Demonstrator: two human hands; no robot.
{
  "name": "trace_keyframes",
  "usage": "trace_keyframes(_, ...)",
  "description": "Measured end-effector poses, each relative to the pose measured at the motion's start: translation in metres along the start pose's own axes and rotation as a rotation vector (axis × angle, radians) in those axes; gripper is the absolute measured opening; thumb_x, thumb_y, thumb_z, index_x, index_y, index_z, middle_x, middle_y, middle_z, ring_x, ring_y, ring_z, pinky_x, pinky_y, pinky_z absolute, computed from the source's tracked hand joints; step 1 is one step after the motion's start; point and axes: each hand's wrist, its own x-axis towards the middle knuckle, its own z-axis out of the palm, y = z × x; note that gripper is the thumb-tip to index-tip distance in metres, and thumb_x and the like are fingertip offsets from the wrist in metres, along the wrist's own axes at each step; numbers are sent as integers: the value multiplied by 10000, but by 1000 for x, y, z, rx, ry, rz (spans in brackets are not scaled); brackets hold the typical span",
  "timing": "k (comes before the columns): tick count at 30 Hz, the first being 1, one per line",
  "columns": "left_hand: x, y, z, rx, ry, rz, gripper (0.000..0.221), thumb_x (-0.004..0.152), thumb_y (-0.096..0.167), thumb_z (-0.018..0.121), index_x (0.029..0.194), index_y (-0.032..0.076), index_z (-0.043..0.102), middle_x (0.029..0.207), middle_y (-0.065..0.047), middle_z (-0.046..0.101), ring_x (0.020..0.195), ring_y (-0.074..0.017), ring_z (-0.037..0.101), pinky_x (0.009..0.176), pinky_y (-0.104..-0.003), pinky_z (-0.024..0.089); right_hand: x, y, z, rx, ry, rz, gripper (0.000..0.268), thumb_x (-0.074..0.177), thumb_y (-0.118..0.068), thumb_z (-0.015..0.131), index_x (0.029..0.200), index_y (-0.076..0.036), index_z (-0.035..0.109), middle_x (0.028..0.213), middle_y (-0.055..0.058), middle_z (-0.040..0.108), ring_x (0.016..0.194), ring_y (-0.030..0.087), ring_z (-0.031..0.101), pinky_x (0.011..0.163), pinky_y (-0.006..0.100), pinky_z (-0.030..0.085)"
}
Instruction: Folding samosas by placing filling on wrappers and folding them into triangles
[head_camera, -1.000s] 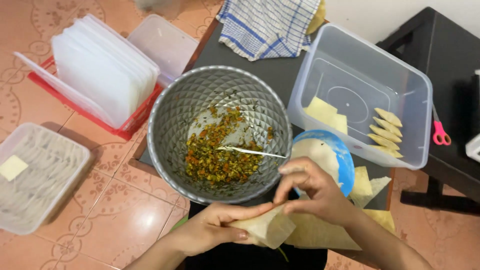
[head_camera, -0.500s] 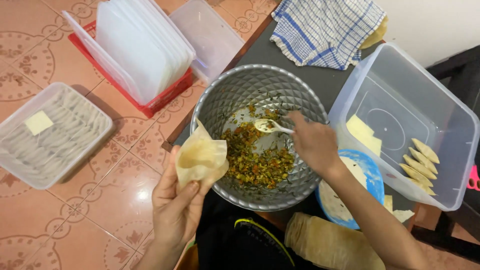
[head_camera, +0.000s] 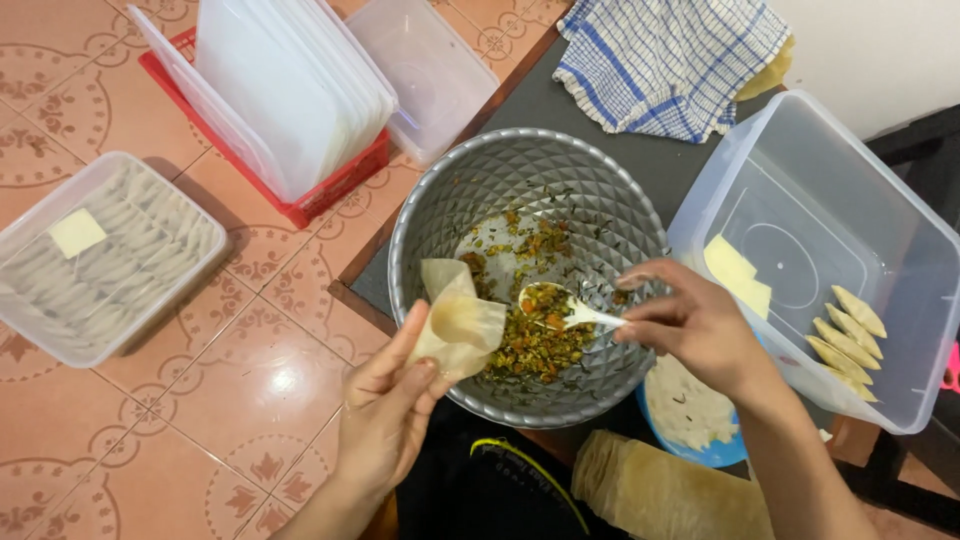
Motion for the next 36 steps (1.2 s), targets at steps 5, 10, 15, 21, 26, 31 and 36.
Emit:
trace_keyframes(5,2,-9,10,-11,-10,-97,558,952,-134,484,1502,-78,404,1541,-266,473,1260,-320,606,1067,-400,537,-34,-46,13,-431,198,3,542,785,-108,796,1301,-183,647,861,109,869,567,206,730,506,315,453)
trace_keyframes(10,-5,-7,4,-25,-27,-20,565,956,-146,505,1509,-91,407,1395,-292,584,1070,-234,680,990,-340,585,13,10,41,-784,-32,-169,542,820,-26,654,1330,-189,567,811,35,820,615,198,769,531,322,590)
trace_keyframes(15,-7,1,5,13,21,-13,569,947,-150,496,1506,-101,404,1395,-308,587,1077,-248,688,984,-330,588,18,-1,49,-642,-187,-48,509,858,-18,643,1346,-158,610,979,102,835,799,214,818,726,346,639)
trace_keyframes(21,-3,3,8,23,-4,-2,558,944,-154,499,1492,-101,409,1480,-313,519,1155,-296,668,981,-317,596,15,26,13,-318,-213,-29,521,771,4,792,1257,-121,649,796,104,885,634,178,785,601,301,516)
trace_keyframes(26,-2,-1,12,104,25,-82,577,926,-138,528,1491,-71,436,1499,-268,534,1199,-305,642,1008,-365,571,-28,-1,-9,-140,-4,-57,522,749,67,815,1232,-83,686,753,157,869,577,181,727,485,281,438)
trace_keyframes(31,-5,-3,10,88,-1,-44,584,929,-156,507,1499,-70,418,1489,-285,526,1190,-309,646,1025,-361,568,-20,-27,18,-583,26,-67,517,795,-67,715,1291,-189,633,810,52,879,550,199,759,544,329,511)
trace_keyframes(36,-9,-1,7,74,-22,1,585,924,-180,498,1495,-77,419,1520,-282,497,1261,-328,604,1071,-392,536,27,19,41,-796,-177,-315,497,783,17,600,1262,-115,583,743,42,806,594,219,756,561,348,589)
